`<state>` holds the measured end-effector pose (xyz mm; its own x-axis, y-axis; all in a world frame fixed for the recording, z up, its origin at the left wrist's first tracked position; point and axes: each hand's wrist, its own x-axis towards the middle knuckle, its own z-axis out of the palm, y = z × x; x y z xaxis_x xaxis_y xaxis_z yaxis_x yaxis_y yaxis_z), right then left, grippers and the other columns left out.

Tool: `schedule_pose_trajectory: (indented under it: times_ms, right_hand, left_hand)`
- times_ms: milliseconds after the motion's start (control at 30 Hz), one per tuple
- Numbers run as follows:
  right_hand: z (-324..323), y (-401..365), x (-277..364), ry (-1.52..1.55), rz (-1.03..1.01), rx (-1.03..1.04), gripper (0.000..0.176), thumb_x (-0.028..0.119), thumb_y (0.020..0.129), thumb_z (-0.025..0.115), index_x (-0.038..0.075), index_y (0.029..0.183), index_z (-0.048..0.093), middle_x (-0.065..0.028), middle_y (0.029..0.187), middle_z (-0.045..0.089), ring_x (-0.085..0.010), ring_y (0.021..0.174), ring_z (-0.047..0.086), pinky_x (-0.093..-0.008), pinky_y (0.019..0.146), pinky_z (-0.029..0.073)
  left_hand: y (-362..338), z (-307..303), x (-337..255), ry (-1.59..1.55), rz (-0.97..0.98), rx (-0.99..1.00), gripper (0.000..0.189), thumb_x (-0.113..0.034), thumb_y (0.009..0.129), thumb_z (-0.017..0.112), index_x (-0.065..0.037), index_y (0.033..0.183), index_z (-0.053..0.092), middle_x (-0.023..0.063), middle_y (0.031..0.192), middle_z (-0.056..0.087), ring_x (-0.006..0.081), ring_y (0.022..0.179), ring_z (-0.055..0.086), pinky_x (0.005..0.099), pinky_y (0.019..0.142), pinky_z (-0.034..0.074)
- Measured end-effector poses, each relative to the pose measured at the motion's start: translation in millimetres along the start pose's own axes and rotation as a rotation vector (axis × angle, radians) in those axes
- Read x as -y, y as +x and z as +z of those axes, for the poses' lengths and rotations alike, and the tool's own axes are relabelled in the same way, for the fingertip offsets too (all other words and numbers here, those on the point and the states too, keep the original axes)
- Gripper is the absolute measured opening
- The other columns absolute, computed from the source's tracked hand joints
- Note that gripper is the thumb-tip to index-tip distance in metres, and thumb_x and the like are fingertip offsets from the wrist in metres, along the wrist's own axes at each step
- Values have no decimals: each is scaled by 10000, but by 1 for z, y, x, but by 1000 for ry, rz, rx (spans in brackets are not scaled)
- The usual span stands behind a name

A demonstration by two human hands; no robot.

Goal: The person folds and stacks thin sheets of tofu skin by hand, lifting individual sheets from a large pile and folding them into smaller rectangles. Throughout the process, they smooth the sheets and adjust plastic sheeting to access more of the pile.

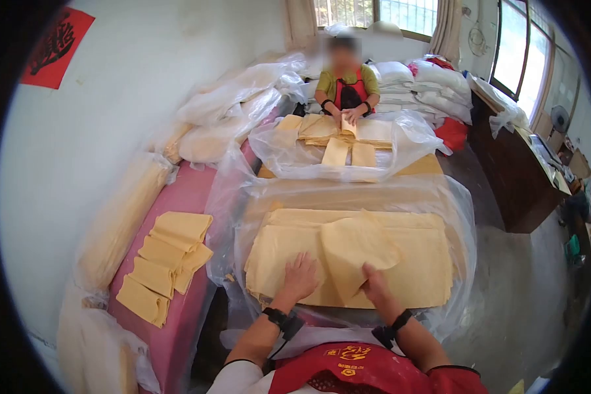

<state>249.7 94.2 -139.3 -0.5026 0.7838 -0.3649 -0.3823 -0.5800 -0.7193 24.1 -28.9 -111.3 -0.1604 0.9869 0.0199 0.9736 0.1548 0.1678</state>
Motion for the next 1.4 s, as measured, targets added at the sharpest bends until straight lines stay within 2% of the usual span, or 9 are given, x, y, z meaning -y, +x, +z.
schedule_pose_trajectory:
  times_ms: [367, 533, 667, 767, 833, 867, 1033, 1167, 1400]
  right_hand:
    - [-127, -144, 396, -286, -1019, -259, 483, 441, 1009, 417, 28, 1180, 599, -108, 1165, 653, -241, 1041, 644, -391, 925, 511]
    - [-125, -153, 492, -11, -764, 18, 444, 382, 1004, 446, 29, 1245, 564, -107, 1212, 634, -262, 1089, 622, -404, 956, 494]
    - [2, -91, 383, -169, -820, -115, 394, 269, 982, 509, 32, 1298, 511, -84, 1196, 624, -216, 1058, 617, -367, 922, 489]
    - [31, -23, 212, -1690, -998, 37, 288, 133, 957, 514, 8, 1208, 582, -73, 1096, 642, -151, 1021, 550, -393, 935, 397]
    - [74, 13, 109, -1740, -299, 436, 342, 186, 889, 619, 16, 1185, 581, -196, 1142, 626, -279, 978, 609, -434, 829, 457]
    - [95, -25, 76, -1450, -1095, 282, 388, 238, 834, 673, 1, 1128, 579, -192, 1096, 630, -329, 981, 617, -462, 817, 474]
    - [72, -81, -8, -1308, -698, 1211, 422, 277, 852, 621, 1, 1167, 565, -183, 1200, 579, -368, 1148, 532, -430, 971, 439]
    - [11, -81, -30, -1473, -421, 1074, 412, 298, 896, 578, 3, 1182, 550, -168, 1242, 554, -334, 1194, 500, -420, 1002, 419]
    - [-146, 11, 16, -2134, -327, -31, 655, 296, 868, 610, 70, 1436, 373, -206, 1471, 360, -357, 1335, 380, -464, 1095, 325]
  left_hand:
    - [-3, 11, -4, 4, -91, 19, 783, -656, 831, 528, -296, 1491, 308, 130, 1581, 133, 392, 1457, 52, 812, 979, 30]
    - [1, -9, -17, 11, -113, 62, 762, -631, 840, 543, -294, 1485, 319, 131, 1583, 123, 379, 1462, 37, 813, 981, 32]
    - [13, -8, -18, -92, -133, 111, 798, -600, 846, 584, -242, 1496, 293, 147, 1560, 194, 362, 1450, 131, 719, 1054, 146]
    - [19, -5, -29, -828, -75, -66, 789, -527, 865, 622, -176, 1491, 295, 144, 1532, 256, 340, 1418, 240, 594, 1097, 250]
    - [12, -18, -44, -1450, -28, -204, 773, -480, 880, 636, -129, 1483, 303, 138, 1516, 284, 327, 1395, 296, 522, 1110, 295]
    - [1, -36, -53, -1883, -123, -224, 714, -419, 897, 636, -94, 1456, 335, 140, 1485, 332, 326, 1360, 349, 495, 1093, 333]
    - [-4, -4, -14, -2407, -558, -118, 559, -318, 932, 621, -19, 1361, 422, 126, 1342, 512, 321, 1217, 514, 450, 1020, 435]
    - [15, 34, 4, -2193, -588, -265, 371, -288, 966, 571, -45, 1242, 529, 81, 1201, 618, 249, 1075, 617, 415, 892, 530]
    - [30, -108, -36, -2256, -413, -417, 427, -343, 1006, 485, -22, 1286, 515, 104, 1264, 583, 238, 1125, 584, 367, 953, 484]
